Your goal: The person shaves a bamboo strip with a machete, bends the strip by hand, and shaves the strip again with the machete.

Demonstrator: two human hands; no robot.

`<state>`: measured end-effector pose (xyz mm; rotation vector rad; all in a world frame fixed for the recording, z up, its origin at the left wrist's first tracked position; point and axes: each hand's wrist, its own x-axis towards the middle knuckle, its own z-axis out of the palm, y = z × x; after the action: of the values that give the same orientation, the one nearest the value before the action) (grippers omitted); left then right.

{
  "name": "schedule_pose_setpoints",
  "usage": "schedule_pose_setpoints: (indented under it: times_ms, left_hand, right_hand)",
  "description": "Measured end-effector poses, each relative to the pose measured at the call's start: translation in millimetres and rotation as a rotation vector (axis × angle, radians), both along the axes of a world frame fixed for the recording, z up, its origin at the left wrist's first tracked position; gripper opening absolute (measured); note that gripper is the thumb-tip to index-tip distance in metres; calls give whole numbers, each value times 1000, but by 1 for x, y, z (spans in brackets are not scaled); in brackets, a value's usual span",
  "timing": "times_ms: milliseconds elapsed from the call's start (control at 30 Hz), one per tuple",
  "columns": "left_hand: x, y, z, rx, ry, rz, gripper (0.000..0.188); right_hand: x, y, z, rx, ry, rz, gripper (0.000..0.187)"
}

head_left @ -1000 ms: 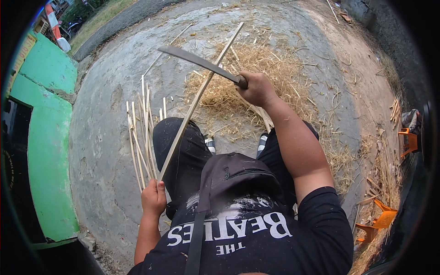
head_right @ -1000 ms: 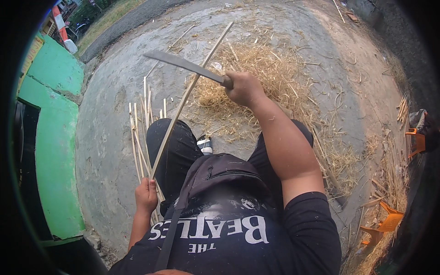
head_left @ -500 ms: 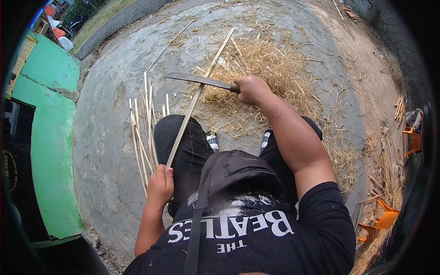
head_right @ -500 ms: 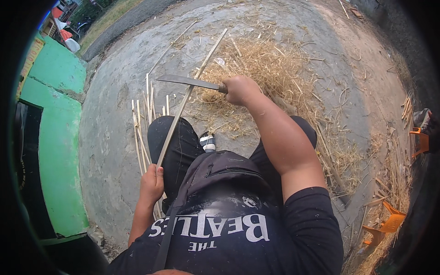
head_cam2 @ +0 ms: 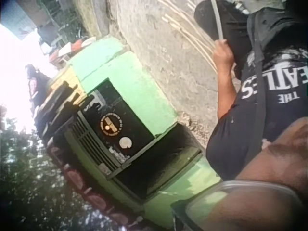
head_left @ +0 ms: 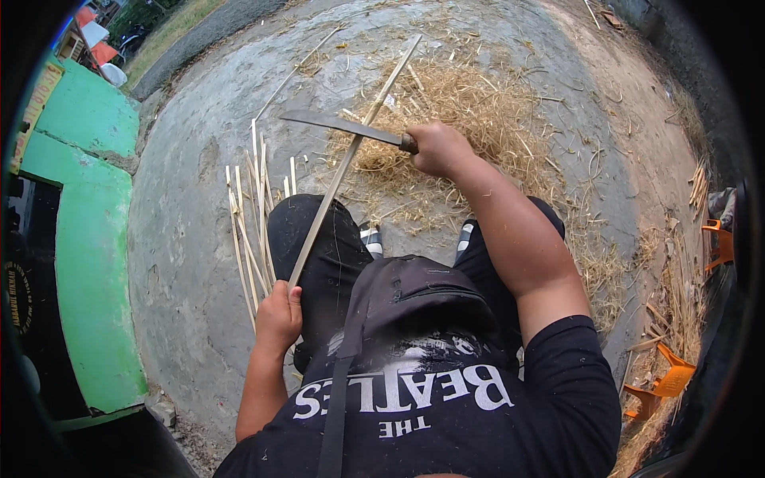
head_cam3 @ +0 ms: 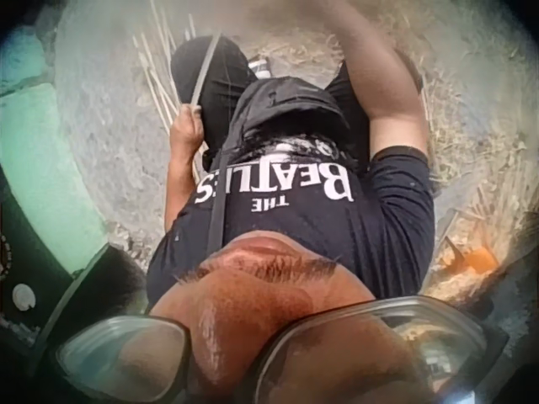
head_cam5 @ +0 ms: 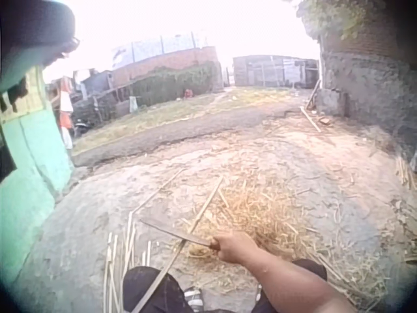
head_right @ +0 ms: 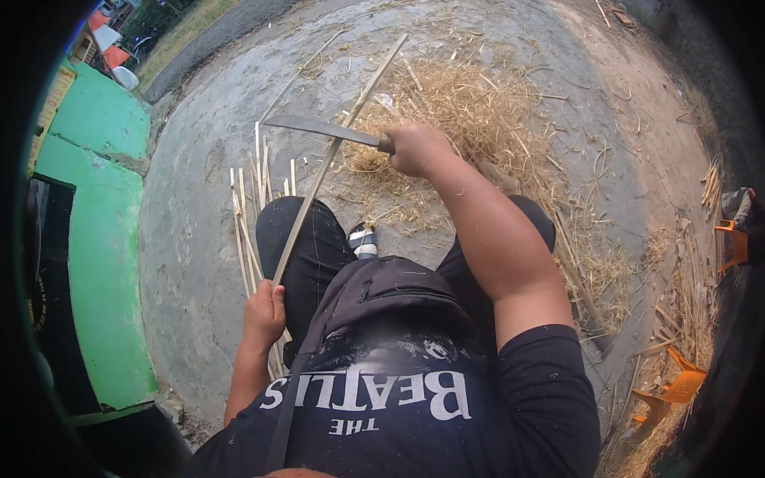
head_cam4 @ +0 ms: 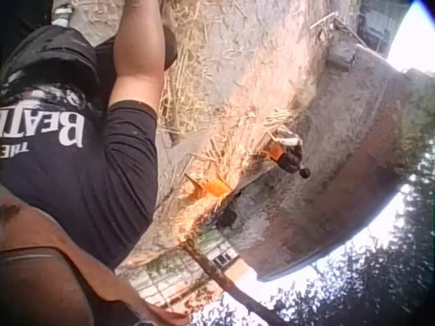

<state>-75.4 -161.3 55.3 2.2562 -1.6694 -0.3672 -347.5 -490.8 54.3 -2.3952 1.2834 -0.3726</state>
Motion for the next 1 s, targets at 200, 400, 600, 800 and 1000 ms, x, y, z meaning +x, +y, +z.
schedule_pose_setpoints:
  times_ms: [200,400,600,800,1000]
  left_hand:
    - [-9,-9,0,-64,36,-7,33]
    - [-7,-10,0,-11,8,-2,34]
    - [-6,-8,1,-68,29,-16,34]
    - [-2,-13,2,5,2,-35,33]
    - [-3,-13,1,-46,65,-2,34]
  right_hand:
    - [18,6,-14,79,126,304,20]
    - [19,16,-7,75,158,208,20]
    - [27,21,0,-17,206,211,19]
    - [11,3,-5,67,113,11,21]
    - [29,10,-13,12,116,166,22]
